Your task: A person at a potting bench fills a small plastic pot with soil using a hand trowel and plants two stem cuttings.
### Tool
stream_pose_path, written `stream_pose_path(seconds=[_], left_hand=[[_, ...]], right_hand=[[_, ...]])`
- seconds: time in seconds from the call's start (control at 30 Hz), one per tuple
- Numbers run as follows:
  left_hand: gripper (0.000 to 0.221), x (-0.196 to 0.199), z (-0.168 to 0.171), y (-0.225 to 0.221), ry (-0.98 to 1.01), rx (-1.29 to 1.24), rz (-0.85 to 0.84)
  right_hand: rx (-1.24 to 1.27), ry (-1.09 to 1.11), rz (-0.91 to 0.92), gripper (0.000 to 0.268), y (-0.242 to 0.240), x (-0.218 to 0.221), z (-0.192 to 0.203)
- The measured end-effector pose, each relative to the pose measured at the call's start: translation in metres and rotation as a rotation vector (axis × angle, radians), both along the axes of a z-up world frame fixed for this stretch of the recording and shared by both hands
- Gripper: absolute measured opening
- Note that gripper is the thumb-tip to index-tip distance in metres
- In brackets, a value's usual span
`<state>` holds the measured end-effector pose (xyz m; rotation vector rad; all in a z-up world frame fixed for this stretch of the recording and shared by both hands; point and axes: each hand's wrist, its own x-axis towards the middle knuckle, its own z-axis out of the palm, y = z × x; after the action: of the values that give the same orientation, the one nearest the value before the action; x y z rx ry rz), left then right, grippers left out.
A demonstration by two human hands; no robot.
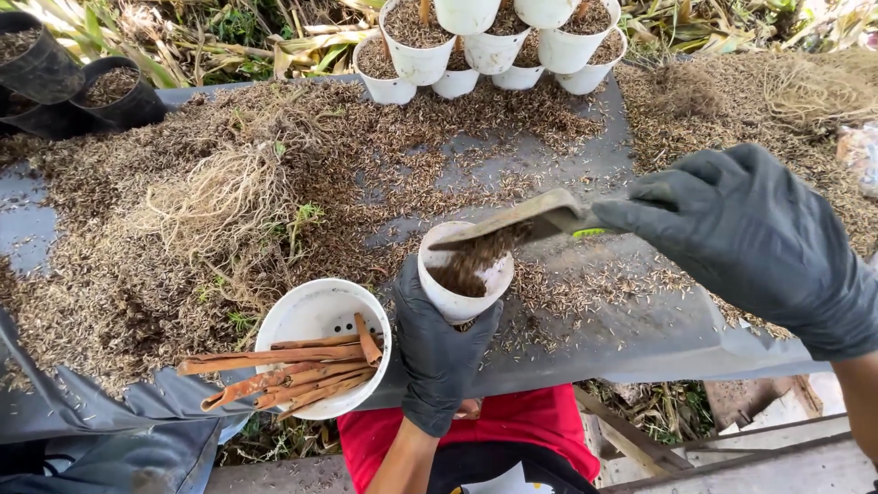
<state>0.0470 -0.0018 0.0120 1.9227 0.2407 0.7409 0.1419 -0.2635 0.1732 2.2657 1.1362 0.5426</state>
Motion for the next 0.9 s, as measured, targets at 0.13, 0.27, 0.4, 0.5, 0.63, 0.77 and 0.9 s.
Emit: stream_pose_path(seconds=[0.13,0.27,0.4,0.5,0.63,0.77,0.9], left_hand=[[0.094,0.001,-0.003,0.0,-0.008,-0.046,-0.014],[0.093,0.0,-0.006,-0.002,-0.036,-0.087,-0.035],[0.095,0.001,-0.001,-0.004,-0.033,-0.11,-0.045],[0.092,0.0,0.004,-0.006,-0.032,-0.15,-0.069],[0.091,-0.002,0.01,-0.005,-0.031,-0.198,-0.112],[0.092,-0.006,0.006,0.0,-0.008,-0.19,-0.096],[0.094,-0.009,0.001,0.003,0.005,-0.143,-0.115]], right_hand=[[0.044,-0.226,0.007,0.055,-0.017,0.0,-0.011],[0.367,0.106,-0.071,0.048,-0.024,-0.004,-0.021],[0.354,0.086,-0.067,0.041,-0.021,-0.011,-0.037],[0.445,0.192,-0.003,0.048,-0.017,-0.016,-0.035],[0.366,0.222,-0.234,0.044,-0.035,-0.005,-0.046],[0.822,0.352,-0.13,0.045,-0.059,-0.026,-0.028],[1.082,0.625,-0.542,0.05,-0.151,-0.043,-0.077]])
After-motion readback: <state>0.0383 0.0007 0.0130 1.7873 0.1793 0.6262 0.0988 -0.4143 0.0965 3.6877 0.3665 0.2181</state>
